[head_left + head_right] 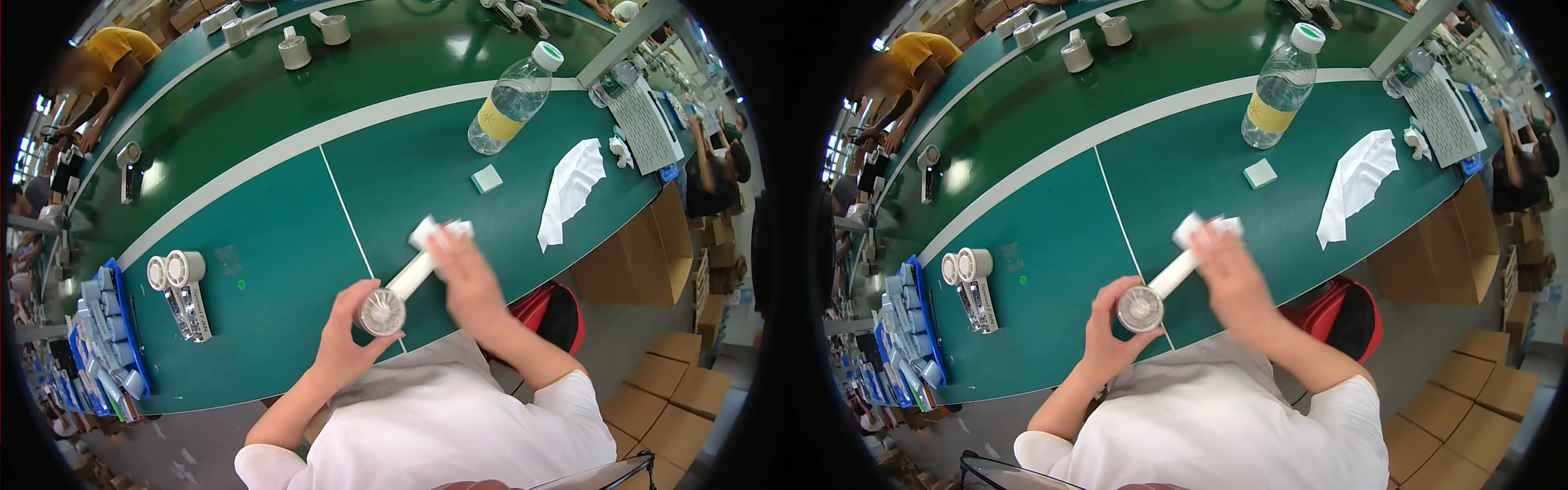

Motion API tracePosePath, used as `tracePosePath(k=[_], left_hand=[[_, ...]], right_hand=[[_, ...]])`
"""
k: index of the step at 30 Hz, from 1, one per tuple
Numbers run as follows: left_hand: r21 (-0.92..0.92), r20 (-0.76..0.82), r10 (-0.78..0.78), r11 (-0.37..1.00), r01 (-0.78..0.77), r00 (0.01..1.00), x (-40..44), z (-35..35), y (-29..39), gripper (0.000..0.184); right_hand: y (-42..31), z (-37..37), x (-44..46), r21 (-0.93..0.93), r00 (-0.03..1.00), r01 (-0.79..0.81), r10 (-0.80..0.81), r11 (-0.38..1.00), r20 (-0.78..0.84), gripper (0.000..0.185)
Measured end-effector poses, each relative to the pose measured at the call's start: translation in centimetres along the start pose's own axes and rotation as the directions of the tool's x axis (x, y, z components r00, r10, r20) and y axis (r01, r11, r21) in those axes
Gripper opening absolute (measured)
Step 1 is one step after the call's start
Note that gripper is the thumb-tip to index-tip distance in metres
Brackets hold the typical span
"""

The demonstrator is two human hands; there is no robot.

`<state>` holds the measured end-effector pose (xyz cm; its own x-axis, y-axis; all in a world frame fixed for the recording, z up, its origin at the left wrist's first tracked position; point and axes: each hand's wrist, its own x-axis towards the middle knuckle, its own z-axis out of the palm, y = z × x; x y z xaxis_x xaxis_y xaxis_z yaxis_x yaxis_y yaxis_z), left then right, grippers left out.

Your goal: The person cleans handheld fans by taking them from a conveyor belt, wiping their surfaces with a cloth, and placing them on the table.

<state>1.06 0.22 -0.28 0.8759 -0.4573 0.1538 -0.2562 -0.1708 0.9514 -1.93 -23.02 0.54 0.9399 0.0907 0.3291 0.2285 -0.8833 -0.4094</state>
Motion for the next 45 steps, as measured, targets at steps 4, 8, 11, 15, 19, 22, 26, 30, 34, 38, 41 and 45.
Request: tracePosePath(k=[4, 8, 11, 15, 19, 22, 26, 30, 34, 38, 41, 45], left_hand=[[0.290, 0.136, 0.412, 0.853, -0.434, 0.901, -0.4, 0.3, -0.3, 0.057], [0.480, 0.300, 0.497, 0.660, -0.579, 0.814, -0.5, 0.4, 0.7, 0.039], [0.519, 0.350, 0.521, 0.584, -0.624, 0.778, -0.8, 0.5, 0.2, 0.045], [0.581, 0.361, 0.551, 0.498, -0.644, 0.752, -0.6, 0.4, 0.5, 0.049], [0.637, 0.246, 0.640, 0.458, -0.619, 0.727, -0.6, 0.1, 0.5, 0.048], [0.752, 0.242, 0.676, 0.322, -0.575, 0.696, -0.3, -0.8, 0.4, 0.047], [0.816, 0.184, 0.705, 0.279, -0.506, 0.685, 0.1, -2.9, 0.2, 0.046], [0.856, 0.177, 0.690, 0.245, -0.456, 0.702, -0.5, -5.2, -0.6, 0.050], [0.876, 0.157, 0.670, 0.245, -0.415, 0.726, -1.6, -6.9, -1.4, 0.053], [0.902, 0.161, 0.655, 0.206, -0.379, 0.739, -2.4, -8.3, -1.6, 0.054], [0.885, 0.134, 0.644, 0.265, -0.384, 0.753, -2.6, -8.6, -2.0, 0.054], [0.851, 0.134, 0.645, 0.314, -0.421, 0.753, -3.0, -7.8, -2.5, 0.063]], right_hand=[[1.5, -3.2, 0.0, 0.165, 0.982, -0.184, 0.188, 0.969, -0.011, 0.061], [-2.2, -2.0, -1.9, 0.238, 0.983, 0.144, -0.166, 0.961, 0.079, 0.054], [-0.7, -0.9, -1.9, 0.051, 0.978, 0.186, -0.190, 0.981, 0.082, 0.043], [3.5, -2.7, 0.5, 0.227, 0.987, -0.156, 0.160, 0.961, 0.000, 0.043], [2.3, -3.6, 2.7, 0.802, 0.753, -0.595, 0.315, -0.048, 0.577, 0.047], [1.6, -3.1, 4.4, 0.829, 0.796, -0.538, 0.235, -0.150, 0.559, 0.047], [0.2, -1.8, 6.8, 0.847, 0.820, -0.506, 0.213, -0.162, 0.531, 0.048], [-1.3, 0.0, 8.6, 0.836, 0.825, -0.521, 0.148, -0.173, 0.545, 0.049], [-3.2, 1.3, 10.1, 0.802, 0.796, -0.567, 0.126, -0.191, 0.592, 0.049], [-4.2, 2.6, 11.0, 0.790, 0.792, -0.578, 0.094, -0.202, 0.603, 0.049], [-5.0, 3.0, 11.2, 0.790, 0.783, -0.590, 0.123, -0.167, 0.610, 0.048], [-5.1, 2.9, 10.2, 0.806, 0.788, -0.589, 0.185, -0.049, 0.587, 0.047]])
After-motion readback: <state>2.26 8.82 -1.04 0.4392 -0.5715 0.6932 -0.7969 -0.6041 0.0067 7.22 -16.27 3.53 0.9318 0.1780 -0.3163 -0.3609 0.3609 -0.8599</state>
